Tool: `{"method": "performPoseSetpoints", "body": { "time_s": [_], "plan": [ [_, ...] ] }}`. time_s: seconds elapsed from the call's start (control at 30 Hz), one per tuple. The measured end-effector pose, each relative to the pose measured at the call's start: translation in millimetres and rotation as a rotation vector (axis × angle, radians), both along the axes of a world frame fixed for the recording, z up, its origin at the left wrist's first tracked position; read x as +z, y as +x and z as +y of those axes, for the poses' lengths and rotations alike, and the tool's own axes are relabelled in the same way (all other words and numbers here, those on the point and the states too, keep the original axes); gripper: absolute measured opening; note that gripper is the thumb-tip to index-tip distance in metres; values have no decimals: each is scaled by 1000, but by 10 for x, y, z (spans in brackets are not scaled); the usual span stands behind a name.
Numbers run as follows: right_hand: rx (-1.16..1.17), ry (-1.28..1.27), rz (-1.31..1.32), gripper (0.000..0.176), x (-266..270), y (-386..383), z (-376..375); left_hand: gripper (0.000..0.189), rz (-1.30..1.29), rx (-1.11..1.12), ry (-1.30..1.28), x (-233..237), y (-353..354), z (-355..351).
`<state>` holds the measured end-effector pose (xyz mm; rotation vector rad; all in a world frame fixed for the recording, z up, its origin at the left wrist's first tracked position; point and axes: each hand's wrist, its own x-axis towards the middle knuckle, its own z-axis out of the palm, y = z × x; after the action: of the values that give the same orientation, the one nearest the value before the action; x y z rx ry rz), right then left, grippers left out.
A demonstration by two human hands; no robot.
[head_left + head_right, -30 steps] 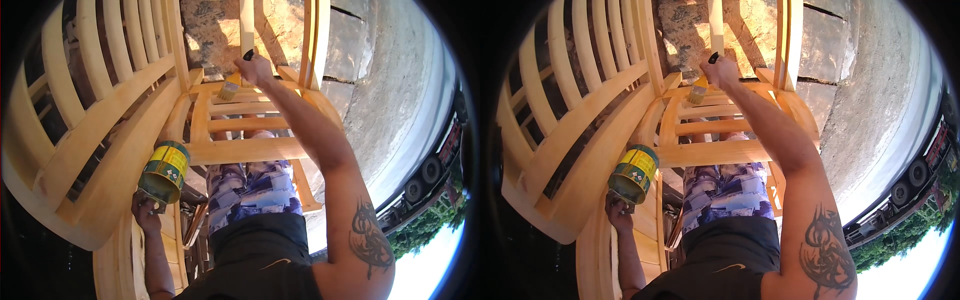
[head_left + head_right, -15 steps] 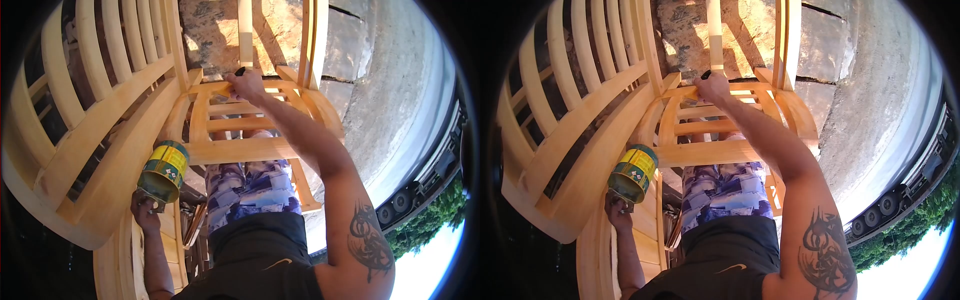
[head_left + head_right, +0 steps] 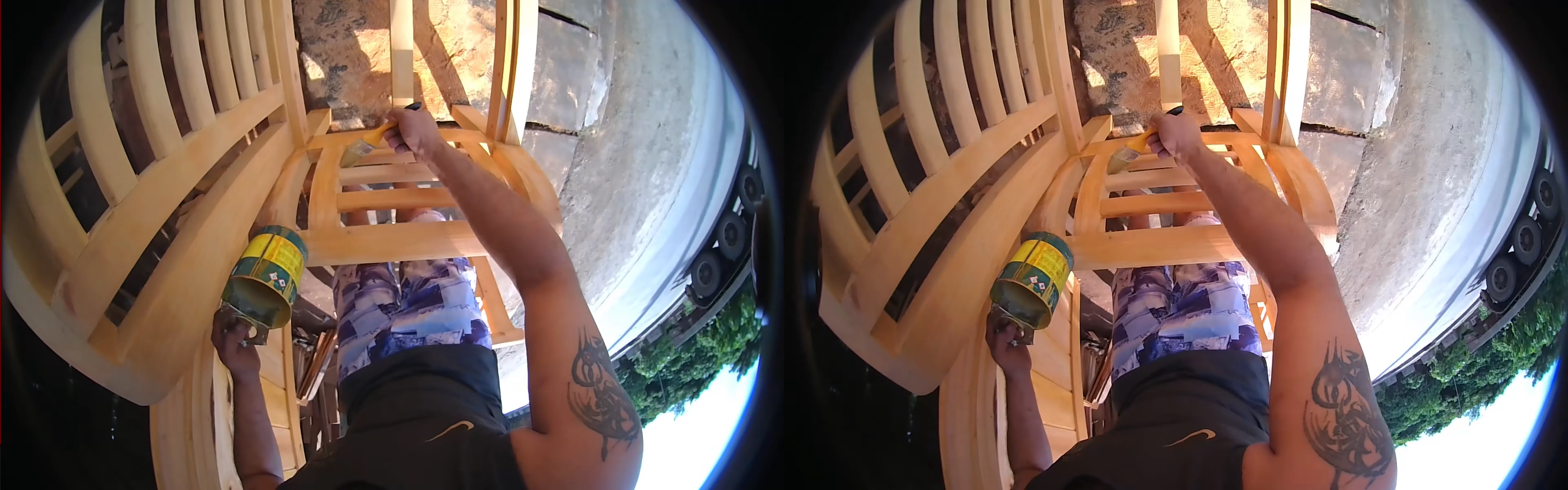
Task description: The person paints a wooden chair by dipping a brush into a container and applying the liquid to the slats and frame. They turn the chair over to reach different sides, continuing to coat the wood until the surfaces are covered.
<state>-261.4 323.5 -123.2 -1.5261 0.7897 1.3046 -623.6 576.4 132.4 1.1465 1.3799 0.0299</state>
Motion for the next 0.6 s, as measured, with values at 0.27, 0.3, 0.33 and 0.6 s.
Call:
{"method": "performPoseSetpoints", "body": {
  "time_s": [0.27,0.3,0.33,0.6],
  "plan": [
    [74,82,-16,23,19,-14,138,42,-30,-1,0,-32,20,-9],
    [42,36,-41,24,-8,47,108,42,-26,12,-1,-8,28,-8],
    [112,24,-40,24,-32,66,116,42,-26,0,-4,-6,36,-4],
    [42,32,52,23,-42,-13,71,39,-14,-6,16,11,110,-38]
  ]
}}
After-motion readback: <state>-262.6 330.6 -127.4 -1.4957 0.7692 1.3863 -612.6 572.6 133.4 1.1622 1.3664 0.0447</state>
